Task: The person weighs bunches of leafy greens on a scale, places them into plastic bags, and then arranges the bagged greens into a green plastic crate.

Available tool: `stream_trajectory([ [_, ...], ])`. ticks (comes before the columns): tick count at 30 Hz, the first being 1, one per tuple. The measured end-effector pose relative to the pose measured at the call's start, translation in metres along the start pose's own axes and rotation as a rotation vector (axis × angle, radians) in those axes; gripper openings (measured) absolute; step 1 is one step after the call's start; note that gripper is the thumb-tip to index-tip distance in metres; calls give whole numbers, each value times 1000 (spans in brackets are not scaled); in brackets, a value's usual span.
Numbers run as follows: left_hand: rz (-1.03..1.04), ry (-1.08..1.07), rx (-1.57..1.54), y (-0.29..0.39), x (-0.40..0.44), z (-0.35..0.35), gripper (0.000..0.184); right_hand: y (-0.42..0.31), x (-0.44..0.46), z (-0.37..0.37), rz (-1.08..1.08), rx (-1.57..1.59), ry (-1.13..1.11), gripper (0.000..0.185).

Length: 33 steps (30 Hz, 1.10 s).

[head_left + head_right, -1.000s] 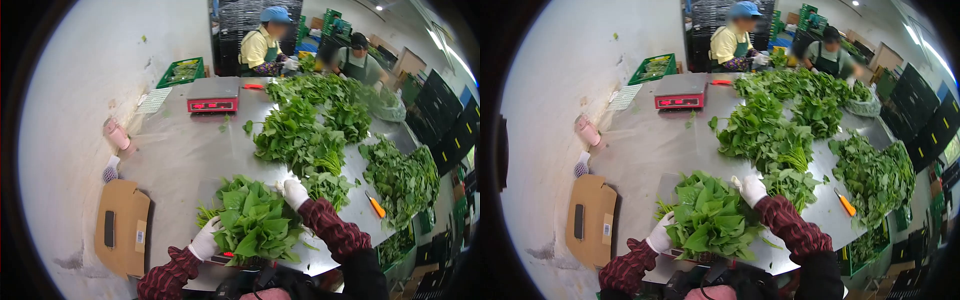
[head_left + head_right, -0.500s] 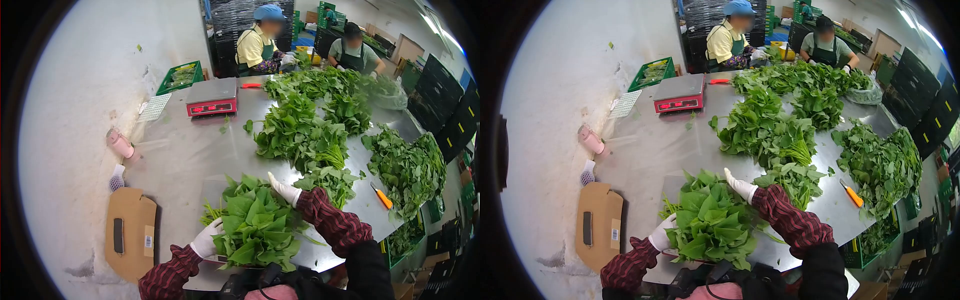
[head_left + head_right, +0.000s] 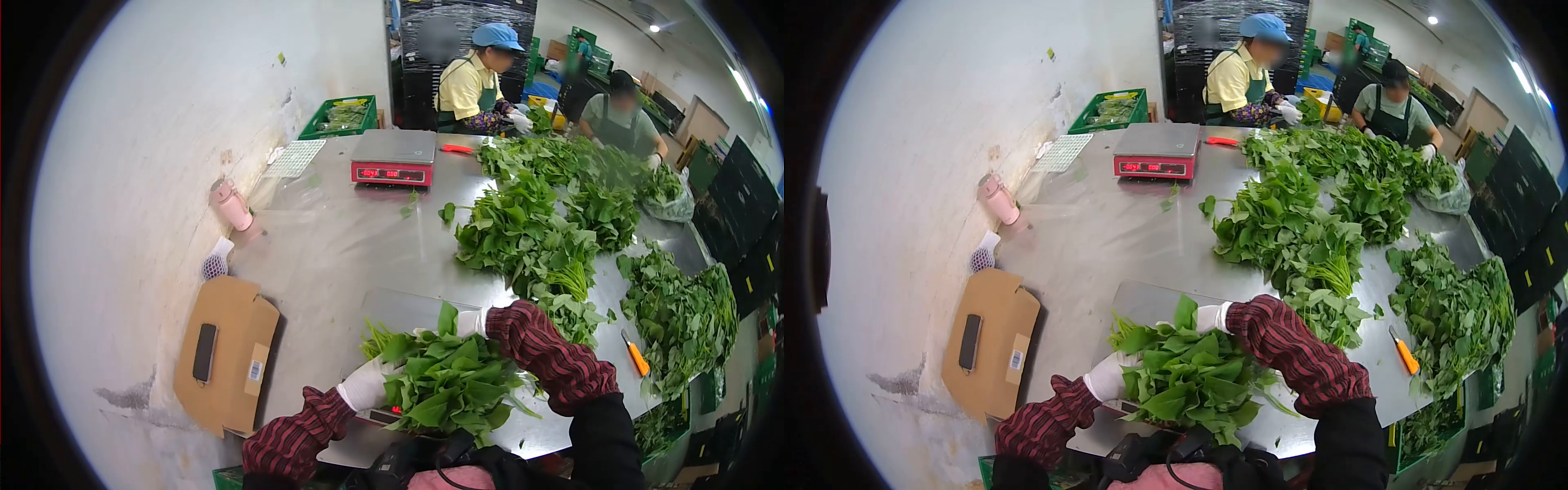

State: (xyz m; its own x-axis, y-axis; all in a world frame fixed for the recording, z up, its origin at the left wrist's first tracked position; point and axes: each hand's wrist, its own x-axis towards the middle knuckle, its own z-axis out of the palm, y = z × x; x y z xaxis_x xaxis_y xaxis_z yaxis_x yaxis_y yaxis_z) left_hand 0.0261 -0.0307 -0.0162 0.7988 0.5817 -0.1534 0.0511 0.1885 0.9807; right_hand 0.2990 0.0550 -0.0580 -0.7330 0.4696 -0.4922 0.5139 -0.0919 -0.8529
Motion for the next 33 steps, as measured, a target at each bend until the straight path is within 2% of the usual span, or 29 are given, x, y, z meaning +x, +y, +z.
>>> stream_trajectory([
  [2, 322, 28, 1013, 10, -1, 2, 39, -1, -9, -3, -86, -322, 34, 48],
  [3, 321, 37, 1009, 10, 0, 1, 39, -3, -12, -1, -163, -422, 87, 48],
  [4, 459, 30, 1080, 7, 1, -1, 38, -4, -14, 1, -239, -443, 167, 48],
  [5, 597, 22, 1148, 3, 1, -2, 38, -35, -29, 16, -315, -258, 292, 36],
  [6, 594, 31, 1143, -2, 4, -4, 38, -71, -40, 30, -312, -260, 282, 36],
  [8, 562, 33, 1208, -7, 9, -3, 37, -125, -48, 46, 222, -647, 295, 43],
  [9, 458, 126, 942, -6, 10, 4, 38, -120, -48, 49, 199, -691, 326, 46],
  [10, 459, 134, 941, -2, 8, 6, 38, -117, -49, 49, 198, -698, 321, 46],
  [12, 436, 261, 1156, 1, 5, 9, 43, -106, -53, 49, 7, -910, 403, 36],
  [13, 508, 194, 1316, 3, 5, 8, 45, -95, -51, 43, 4, -847, 396, 34],
  [14, 507, 196, 1310, 4, 6, 8, 45, -62, -43, 30, 6, -865, 404, 38],
  [16, 598, 143, 1260, 5, 6, 7, 48, -47, -47, 15, 14, -523, 348, 45],
  [17, 327, 256, 784, 8, 3, 9, 47, -45, -41, 15, 36, -562, 379, 54],
  [18, 331, 266, 783, 12, 3, 11, 47, -43, -38, 14, 35, -572, 374, 54],
  [20, 481, 365, 1092, 24, 3, 16, 45, -46, -31, 19, 250, -837, 190, 58],
  [21, 584, 471, 1043, 40, 4, 24, 43, -35, -27, 23, 63, -728, 305, 57],
  [22, 582, 474, 1042, 41, 8, 18, 43, -23, -25, 25, 63, -728, 302, 57],
  [24, 590, 234, 985, 30, 22, 7, 41, -45, -34, 40, -41, -714, 390, 53],
  [25, 530, 183, 1182, 11, 26, -5, 42, -48, -39, 40, -83, -784, 354, 51],
  [30, 484, 77, 1227, 24, 21, 5, 41, -51, -57, 35, -115, -780, 344, 44],
  [32, 552, 31, 1332, 8, 25, -3, 28, -61, -68, 29, -1, -136, 408, 46],
  [33, 551, 33, 1332, 19, 24, 1, 28, -45, -61, 21, -41, -419, 508, 51],
])
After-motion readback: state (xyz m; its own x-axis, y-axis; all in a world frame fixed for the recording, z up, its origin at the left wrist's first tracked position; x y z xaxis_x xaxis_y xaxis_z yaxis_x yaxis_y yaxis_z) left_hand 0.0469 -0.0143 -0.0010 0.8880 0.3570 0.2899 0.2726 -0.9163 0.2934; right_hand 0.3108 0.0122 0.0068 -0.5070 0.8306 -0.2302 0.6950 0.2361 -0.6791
